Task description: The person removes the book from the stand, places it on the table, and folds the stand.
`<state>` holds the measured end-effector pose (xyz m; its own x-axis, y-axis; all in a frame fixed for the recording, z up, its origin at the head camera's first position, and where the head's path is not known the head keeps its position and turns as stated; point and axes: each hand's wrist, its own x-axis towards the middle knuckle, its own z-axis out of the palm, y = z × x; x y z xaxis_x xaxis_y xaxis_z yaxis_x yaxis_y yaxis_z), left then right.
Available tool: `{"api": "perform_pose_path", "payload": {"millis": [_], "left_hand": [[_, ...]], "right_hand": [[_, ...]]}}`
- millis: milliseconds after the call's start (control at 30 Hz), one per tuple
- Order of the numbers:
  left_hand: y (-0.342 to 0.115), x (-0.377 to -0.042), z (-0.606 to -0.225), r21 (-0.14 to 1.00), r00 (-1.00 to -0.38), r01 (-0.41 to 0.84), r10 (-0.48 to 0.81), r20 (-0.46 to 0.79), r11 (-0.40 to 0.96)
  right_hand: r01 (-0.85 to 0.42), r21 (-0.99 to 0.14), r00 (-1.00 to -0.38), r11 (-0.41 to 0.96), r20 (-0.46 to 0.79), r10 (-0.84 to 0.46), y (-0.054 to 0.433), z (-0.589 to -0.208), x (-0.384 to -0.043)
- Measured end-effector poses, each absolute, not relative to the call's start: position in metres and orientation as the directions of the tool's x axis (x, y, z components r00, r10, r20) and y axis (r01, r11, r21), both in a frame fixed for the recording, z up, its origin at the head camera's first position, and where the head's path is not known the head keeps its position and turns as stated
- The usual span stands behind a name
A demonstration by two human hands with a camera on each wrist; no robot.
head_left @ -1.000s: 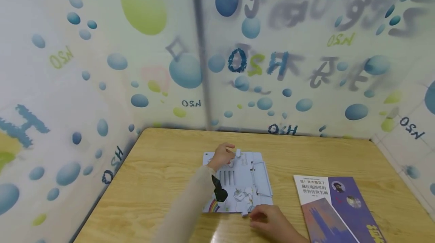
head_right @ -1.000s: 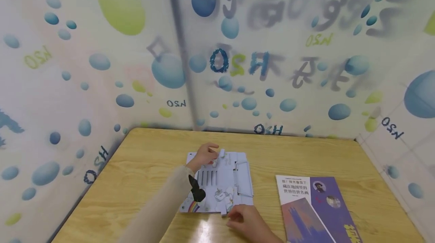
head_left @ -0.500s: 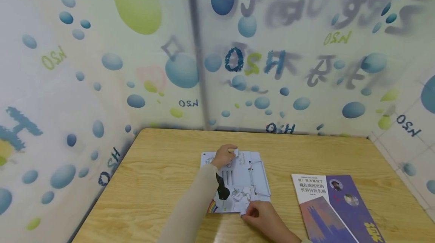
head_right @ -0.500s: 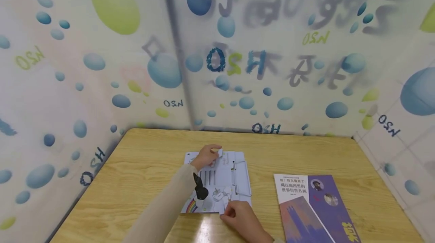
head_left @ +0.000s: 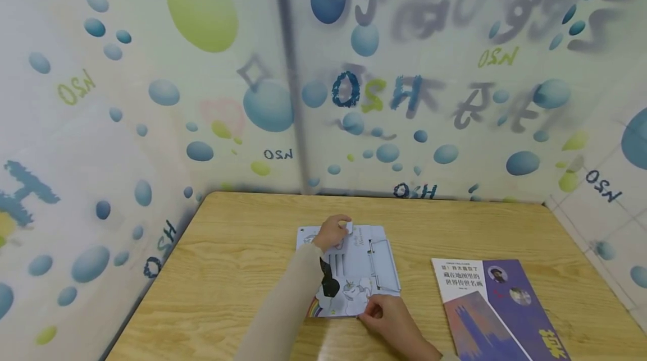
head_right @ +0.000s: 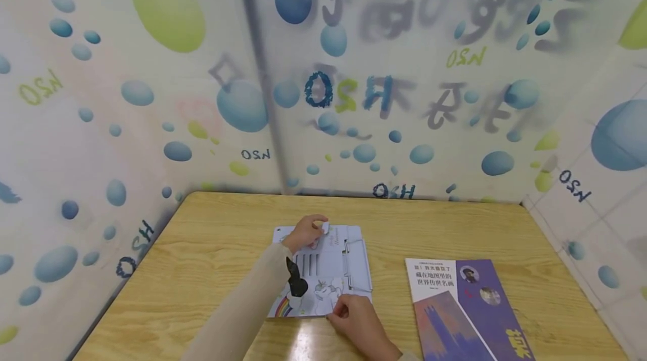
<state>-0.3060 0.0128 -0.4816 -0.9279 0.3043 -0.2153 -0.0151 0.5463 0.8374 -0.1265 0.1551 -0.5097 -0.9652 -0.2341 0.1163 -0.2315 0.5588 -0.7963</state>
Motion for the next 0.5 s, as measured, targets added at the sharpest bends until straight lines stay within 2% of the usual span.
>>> {"api": "perform_pose_path", "payload": {"millis": [200,300,500], "left_hand": [[0.004,-0.302,-0.481,0.871,-0.923,0.014,0.341,-0.177,0.491],[-0.006,-0.299,-0.482,0.889,-0.926,0.021,0.345,-0.156,0.458],[-0.037,-0.299,-0.480,0.867,-0.948,0.116,0.314,-0.049,0.485]], "right_hand": [[-0.195,-0.854,-0.954,0.483,0.051,-0.294,0.161,-0.503,-0.128],[-0.214,-0.856,-0.948,0.471,0.066,-0.311,0.173,-0.498,-0.130],[-0.264,-0.750,-0.962,0.606,0.161,-0.219,0.216,-0.485,-0.146]]}}
